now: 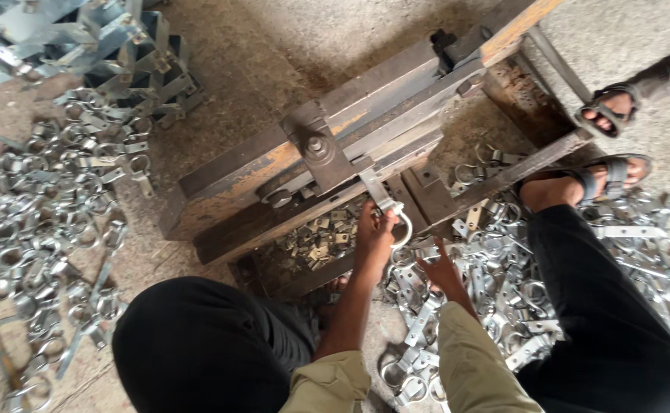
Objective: The person assembles small metal components by fitting metal rings onto flat metal strips using a manual press jig. They pick up individual metal pieces, align them on the press, and use the press to secure the rings, placing finished parts into a pile on the floor.
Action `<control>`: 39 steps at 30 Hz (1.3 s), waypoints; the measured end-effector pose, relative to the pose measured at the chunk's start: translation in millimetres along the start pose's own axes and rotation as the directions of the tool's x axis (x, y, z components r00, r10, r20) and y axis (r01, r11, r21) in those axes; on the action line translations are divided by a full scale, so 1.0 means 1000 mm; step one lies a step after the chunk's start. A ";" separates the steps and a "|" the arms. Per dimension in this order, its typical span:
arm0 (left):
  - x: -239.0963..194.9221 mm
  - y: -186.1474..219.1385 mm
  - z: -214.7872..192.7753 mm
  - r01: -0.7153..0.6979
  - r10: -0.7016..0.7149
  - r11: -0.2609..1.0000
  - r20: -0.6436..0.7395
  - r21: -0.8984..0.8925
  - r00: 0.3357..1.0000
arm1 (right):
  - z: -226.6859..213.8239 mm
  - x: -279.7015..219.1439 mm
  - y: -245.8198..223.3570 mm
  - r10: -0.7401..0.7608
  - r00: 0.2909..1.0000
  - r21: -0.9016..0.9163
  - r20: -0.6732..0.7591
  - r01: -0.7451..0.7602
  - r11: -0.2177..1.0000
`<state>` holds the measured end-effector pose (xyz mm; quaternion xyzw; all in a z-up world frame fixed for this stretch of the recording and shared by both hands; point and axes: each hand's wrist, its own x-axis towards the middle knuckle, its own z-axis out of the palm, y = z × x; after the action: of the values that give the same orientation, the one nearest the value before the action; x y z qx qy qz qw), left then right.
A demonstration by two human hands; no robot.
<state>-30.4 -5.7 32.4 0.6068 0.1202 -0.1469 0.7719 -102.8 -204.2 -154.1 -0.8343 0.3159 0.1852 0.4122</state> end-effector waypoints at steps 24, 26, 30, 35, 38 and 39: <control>0.066 -0.011 -0.013 -0.115 0.118 0.988 0.022 -0.107 0.993 | 0.062 -0.052 -0.013 -0.329 0.937 -0.546 0.120 0.339 0.766; 0.059 -0.009 -0.015 -0.123 0.124 0.989 0.003 -0.086 0.992 | 0.068 -0.058 -0.016 -0.245 0.966 -0.496 0.080 0.252 0.831; 0.053 -0.004 -0.020 -0.080 0.081 0.995 0.001 -0.057 0.997 | 0.076 -0.066 -0.025 -0.094 0.995 -0.437 0.021 0.094 0.895; 0.049 -0.004 -0.021 -0.118 0.119 0.988 0.009 -0.094 0.993 | 0.061 -0.067 -0.032 0.024 1.000 -0.453 -0.004 -0.023 0.891; 0.044 0.003 -0.022 -0.067 0.067 0.996 -0.002 -0.067 0.998 | 0.052 -0.059 -0.023 0.030 1.000 -0.302 0.008 -0.026 0.953; 0.043 0.007 -0.022 -0.041 0.041 0.997 -0.002 -0.060 0.999 | 0.045 -0.051 -0.021 -0.008 1.000 -0.245 0.009 0.010 0.969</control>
<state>12.4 13.9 17.9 0.5855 0.1123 -0.1273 0.7927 -127.8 -139.7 -139.7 -0.8795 0.2849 0.2243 0.3083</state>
